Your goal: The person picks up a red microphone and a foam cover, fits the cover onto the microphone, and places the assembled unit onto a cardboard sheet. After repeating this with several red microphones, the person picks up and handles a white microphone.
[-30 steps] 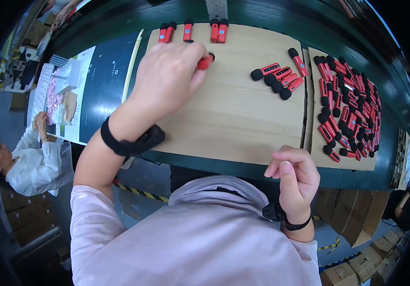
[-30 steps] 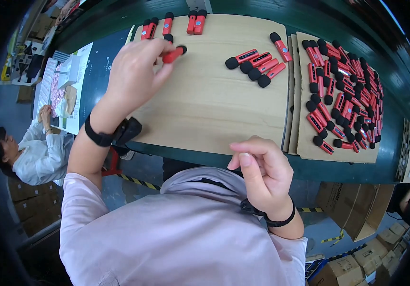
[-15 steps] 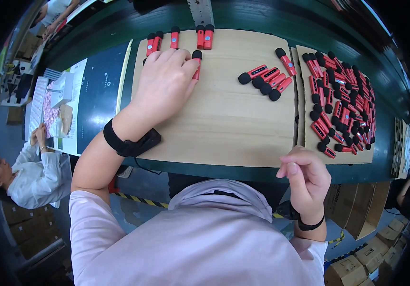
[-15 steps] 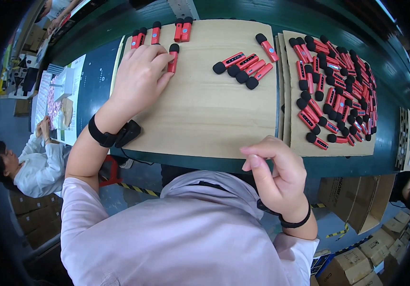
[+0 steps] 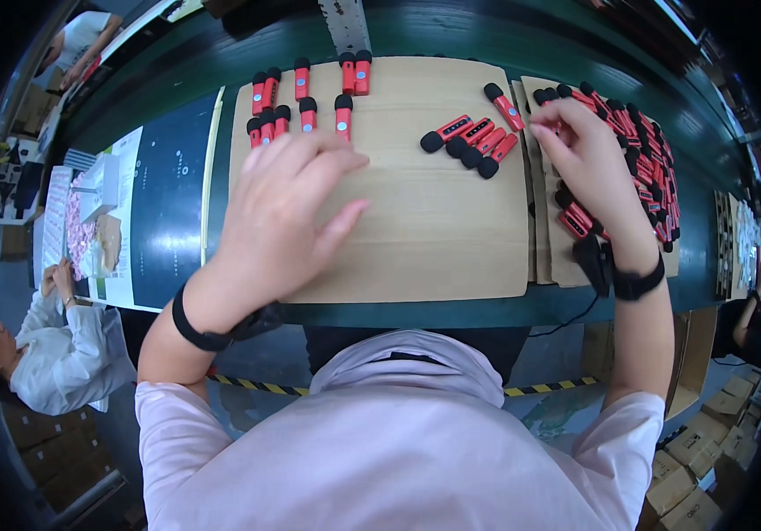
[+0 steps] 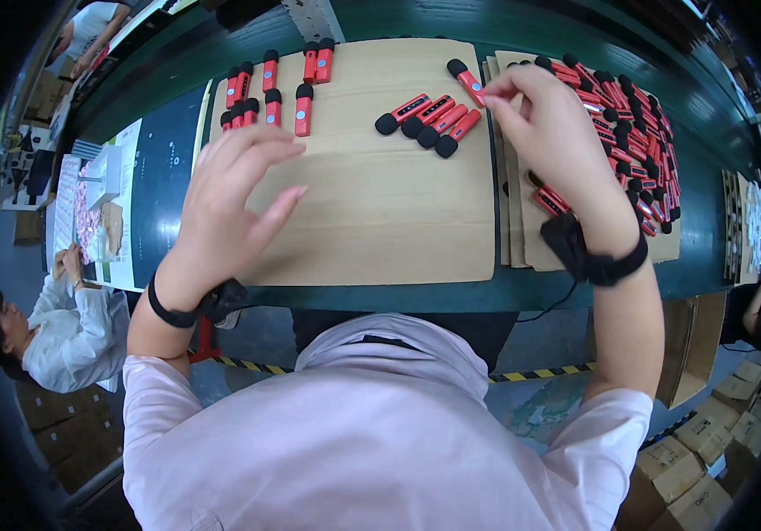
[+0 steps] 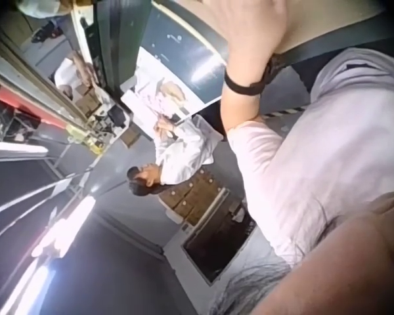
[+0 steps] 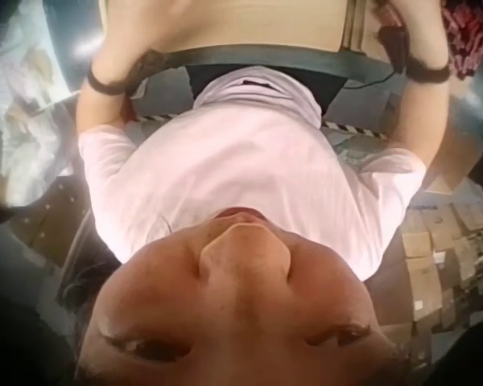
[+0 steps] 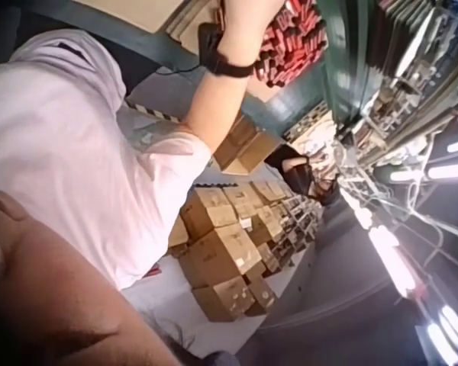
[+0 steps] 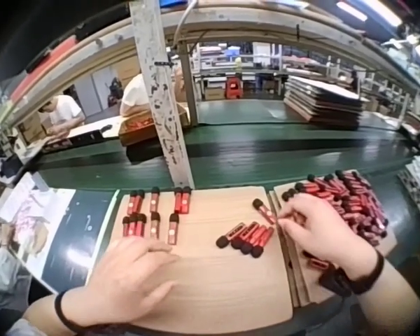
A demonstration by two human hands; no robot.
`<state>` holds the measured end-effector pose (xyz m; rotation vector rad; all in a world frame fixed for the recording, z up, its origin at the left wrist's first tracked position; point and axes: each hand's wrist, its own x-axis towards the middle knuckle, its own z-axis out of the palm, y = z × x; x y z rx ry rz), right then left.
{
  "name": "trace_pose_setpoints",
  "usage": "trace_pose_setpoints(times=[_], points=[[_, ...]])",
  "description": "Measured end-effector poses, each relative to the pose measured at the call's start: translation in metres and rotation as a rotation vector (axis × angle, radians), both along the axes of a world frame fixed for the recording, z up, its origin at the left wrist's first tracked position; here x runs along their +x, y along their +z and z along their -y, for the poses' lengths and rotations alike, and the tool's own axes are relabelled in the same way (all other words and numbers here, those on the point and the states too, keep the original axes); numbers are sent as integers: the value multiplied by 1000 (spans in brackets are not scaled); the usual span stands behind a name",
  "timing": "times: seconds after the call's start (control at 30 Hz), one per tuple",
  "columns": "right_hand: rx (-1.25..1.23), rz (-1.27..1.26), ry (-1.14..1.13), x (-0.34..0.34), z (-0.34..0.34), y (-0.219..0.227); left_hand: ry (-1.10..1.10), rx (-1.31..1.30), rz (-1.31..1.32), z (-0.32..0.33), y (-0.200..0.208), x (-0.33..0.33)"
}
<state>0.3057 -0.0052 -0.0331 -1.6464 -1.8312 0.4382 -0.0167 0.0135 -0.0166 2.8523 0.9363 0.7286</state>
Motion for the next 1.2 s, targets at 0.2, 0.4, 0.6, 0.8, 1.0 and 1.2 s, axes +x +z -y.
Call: trace_pose_setpoints(times=[0.2,0.4,0.6,0.8,1.0,1.2], points=[[-224,405,-137,-2,-49,-16,-42,-141,100,40,5,-9],[-79,254,-105,-16,-33,-8,-35,-250,266,57,-18,-14],[-62,-219,191,-69,51,10,-30,-439,571,64,-32,-2],[19,-398,323,-97,95,-15,-107,-501,530,68,-35,11],[115,-542,289,-102,104,-39,-175,-539,507,68,-44,13],[104,-689,228,-106,107,-36,-201,-562,653,71,-47,12]])
